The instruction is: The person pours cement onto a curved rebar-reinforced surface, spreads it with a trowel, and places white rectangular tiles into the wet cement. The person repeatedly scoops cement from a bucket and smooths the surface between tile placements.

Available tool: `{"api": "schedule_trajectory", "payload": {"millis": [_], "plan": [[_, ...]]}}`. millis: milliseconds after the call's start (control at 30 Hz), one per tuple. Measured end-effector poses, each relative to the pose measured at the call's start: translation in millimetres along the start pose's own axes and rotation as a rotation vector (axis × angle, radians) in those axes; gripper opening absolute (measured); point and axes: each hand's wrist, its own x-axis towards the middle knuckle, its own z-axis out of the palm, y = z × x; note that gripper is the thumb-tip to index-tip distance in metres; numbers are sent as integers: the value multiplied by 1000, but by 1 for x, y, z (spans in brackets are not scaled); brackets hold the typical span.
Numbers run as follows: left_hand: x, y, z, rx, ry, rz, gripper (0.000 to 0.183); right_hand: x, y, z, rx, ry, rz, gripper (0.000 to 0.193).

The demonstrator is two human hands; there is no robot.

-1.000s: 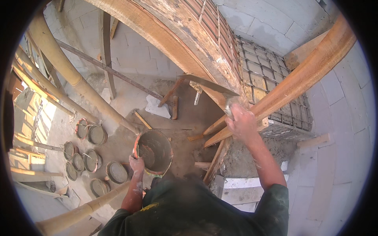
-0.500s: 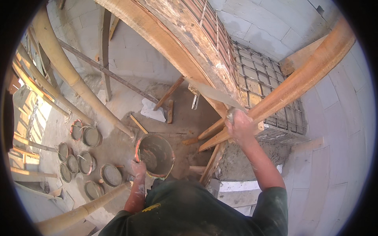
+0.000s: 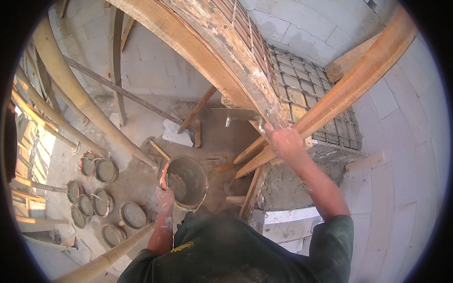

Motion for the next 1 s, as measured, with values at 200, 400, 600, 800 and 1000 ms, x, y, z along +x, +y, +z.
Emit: {"api": "schedule_trajectory", "payload": {"millis": [200, 400, 600, 800, 1000], "plan": [[5, -12, -13, -185, 19, -92, 32, 8, -32, -42, -1, 179, 31, 32], [21, -22, -5, -15, -103, -160, 38, 6, -26, -17, -134, 16, 67, 22], [27, -45, 6, -57, -149, -322, 40, -95, -34, 84, -4, -454, 318, 21], [42, -45, 13, -583, -310, -694, 49, -189, -120, 160, 538, -606, 674, 27], [77, -83, 47, -555, -311, -994, 46, -292, -184, 194, 747, -702, 960, 33]]}}
